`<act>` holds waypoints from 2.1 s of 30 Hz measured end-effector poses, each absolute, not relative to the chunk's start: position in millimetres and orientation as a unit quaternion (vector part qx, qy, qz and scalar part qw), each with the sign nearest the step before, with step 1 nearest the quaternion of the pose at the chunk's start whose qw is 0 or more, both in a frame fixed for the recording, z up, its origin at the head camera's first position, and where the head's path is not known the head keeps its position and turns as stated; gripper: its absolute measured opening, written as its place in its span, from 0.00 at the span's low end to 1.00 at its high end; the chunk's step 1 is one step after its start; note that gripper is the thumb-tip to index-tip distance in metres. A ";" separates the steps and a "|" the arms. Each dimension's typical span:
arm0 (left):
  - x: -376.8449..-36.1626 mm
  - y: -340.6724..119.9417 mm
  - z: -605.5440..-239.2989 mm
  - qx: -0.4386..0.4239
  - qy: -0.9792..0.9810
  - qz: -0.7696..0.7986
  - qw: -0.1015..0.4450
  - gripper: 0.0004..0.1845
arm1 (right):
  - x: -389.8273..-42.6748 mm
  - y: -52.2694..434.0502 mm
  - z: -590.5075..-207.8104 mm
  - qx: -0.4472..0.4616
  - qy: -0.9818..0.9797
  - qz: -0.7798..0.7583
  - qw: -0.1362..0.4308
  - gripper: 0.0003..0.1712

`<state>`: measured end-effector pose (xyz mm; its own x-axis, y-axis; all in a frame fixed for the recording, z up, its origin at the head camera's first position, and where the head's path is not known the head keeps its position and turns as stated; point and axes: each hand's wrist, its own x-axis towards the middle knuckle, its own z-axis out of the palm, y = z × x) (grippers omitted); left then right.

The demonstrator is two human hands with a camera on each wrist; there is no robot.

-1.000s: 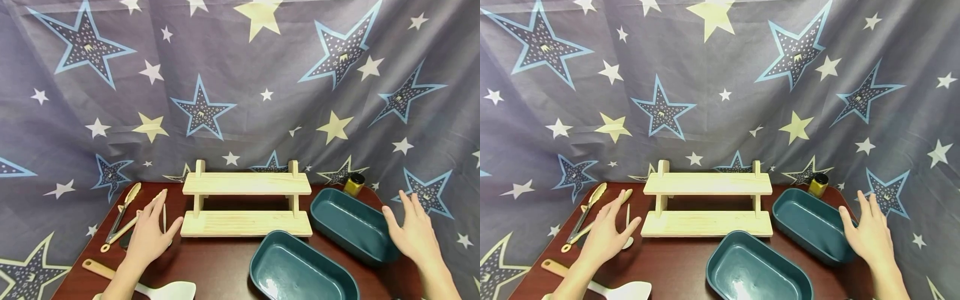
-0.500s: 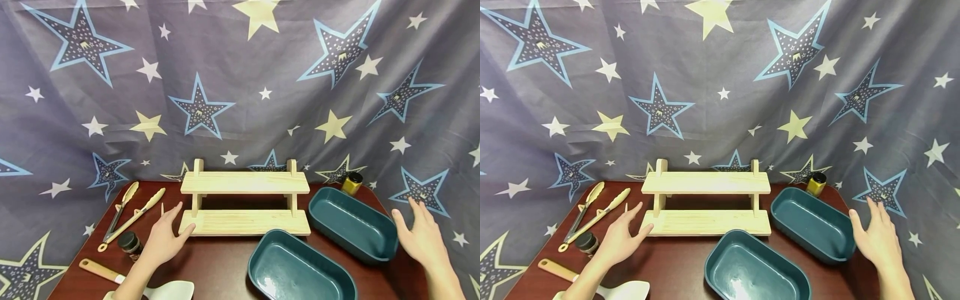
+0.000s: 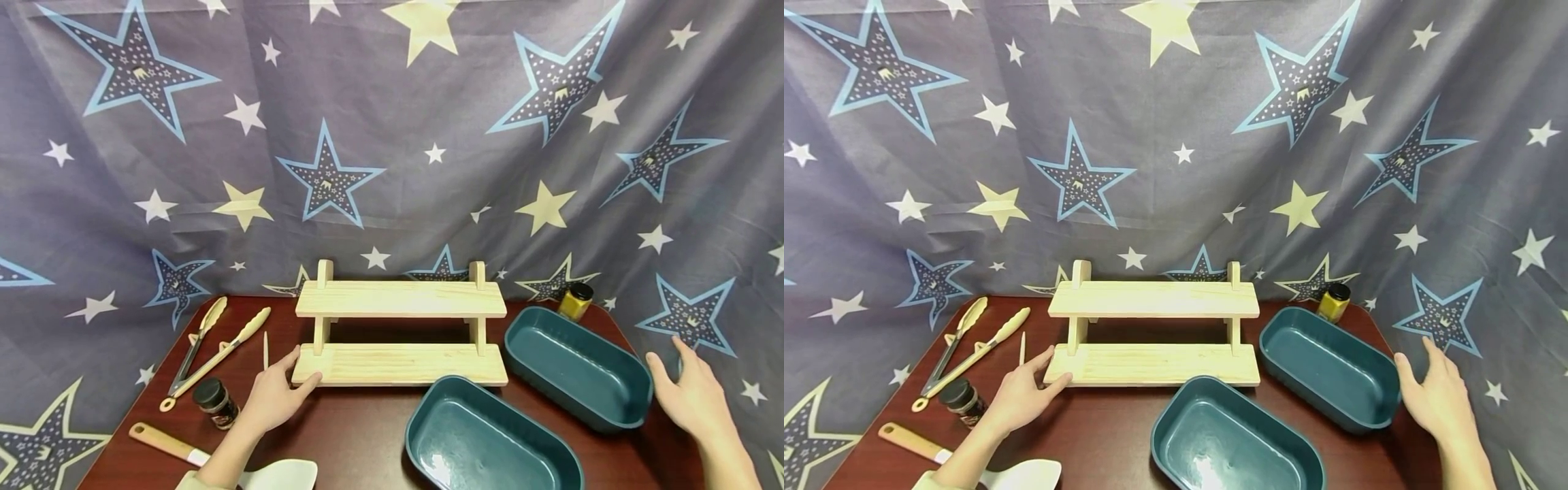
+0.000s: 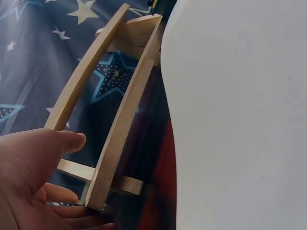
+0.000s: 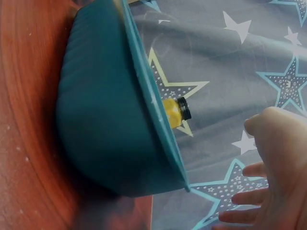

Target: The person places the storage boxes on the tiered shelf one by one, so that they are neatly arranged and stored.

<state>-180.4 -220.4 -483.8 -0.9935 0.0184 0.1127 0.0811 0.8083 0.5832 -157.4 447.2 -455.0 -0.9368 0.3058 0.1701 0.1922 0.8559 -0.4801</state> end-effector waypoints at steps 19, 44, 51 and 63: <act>-184.5 -221.5 -494.3 -0.018 -0.935 -0.353 0.019 0.50 | -163.0 459.3 -471.3 -0.163 -0.956 0.234 0.073 0.46; -188.3 -223.4 -495.3 0.007 -0.923 -0.384 0.024 0.49 | -178.5 447.5 -484.7 -0.123 -0.962 0.240 0.041 0.34; -187.0 -225.0 -494.7 0.013 -0.917 -0.398 0.020 0.49 | -177.2 445.8 -489.3 -0.113 -0.963 0.236 0.059 0.27; -183.3 -223.8 -500.1 0.026 -0.906 -0.422 0.004 0.49 | -164.6 444.3 -501.8 -0.163 -0.955 0.235 0.074 0.24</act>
<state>-183.3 -223.8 -500.1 -0.9986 -0.0516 -0.0146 -0.0444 0.6423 0.7652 -164.6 444.3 -501.8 -0.9363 0.3454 0.0641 0.2762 0.8366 -0.4730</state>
